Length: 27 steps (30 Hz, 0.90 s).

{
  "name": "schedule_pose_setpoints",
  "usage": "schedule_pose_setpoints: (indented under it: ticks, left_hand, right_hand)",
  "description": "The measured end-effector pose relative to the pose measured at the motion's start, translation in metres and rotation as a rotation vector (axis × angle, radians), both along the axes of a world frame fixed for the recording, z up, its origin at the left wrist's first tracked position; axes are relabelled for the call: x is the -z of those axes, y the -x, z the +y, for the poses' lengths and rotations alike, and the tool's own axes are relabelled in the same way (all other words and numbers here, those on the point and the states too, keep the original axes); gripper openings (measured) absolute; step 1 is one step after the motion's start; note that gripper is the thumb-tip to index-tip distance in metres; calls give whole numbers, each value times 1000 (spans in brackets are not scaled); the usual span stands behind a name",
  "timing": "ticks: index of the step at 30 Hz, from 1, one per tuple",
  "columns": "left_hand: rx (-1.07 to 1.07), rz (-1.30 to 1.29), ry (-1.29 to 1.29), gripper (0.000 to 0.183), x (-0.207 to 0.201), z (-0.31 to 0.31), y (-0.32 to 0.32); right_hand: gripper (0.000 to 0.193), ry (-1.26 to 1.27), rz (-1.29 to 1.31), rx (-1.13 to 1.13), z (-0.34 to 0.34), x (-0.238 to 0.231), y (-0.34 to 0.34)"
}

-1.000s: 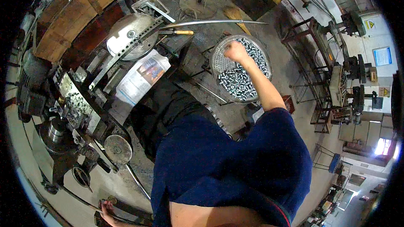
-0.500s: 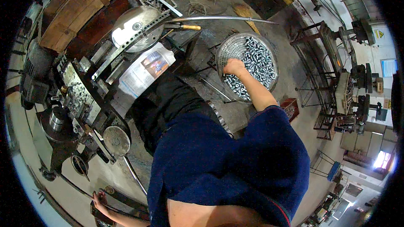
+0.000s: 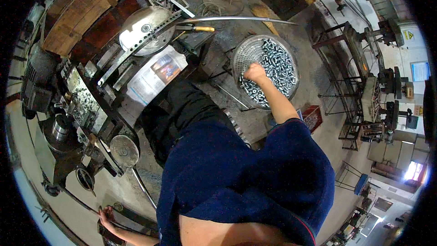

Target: The person operates a manual lathe to machine metal parts, placing each piece into the chuck, tightening it, using a cutting tool to shape the metal, and then placing the finished part into a basket.

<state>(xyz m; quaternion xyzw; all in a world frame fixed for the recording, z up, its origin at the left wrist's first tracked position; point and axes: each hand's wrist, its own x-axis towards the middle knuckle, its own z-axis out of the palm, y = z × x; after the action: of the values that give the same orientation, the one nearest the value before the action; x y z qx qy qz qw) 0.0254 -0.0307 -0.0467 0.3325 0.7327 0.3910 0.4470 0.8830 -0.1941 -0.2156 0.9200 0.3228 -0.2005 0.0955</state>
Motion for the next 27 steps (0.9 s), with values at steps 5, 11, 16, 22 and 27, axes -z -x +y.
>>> schedule_pose_setpoints:
  ticks: [5, 11, 16, 22, 27]
  left_hand:
    - [8, 34, 43, 37, 10, 6, 25]
    - [139, 339, 119, 43, 11, 16, 42]
    - [594, 1444, 265, 48, -51, 7, -12]
    - [517, 414, -365, 35, -111, 43, -191]
    - [883, 303, -423, 29, -127, 62, -331]
  right_hand:
    - [45, -103, -43, 77, 10, -16, 7]
    - [49, -57, 70, 107, 29, -26, -7]
    - [39, -141, 163, -193, 67, -72, 8]
    - [43, -1030, 532, -839, 145, -202, 174]
    - [47, -1131, 778, -1312, 185, -260, 296]
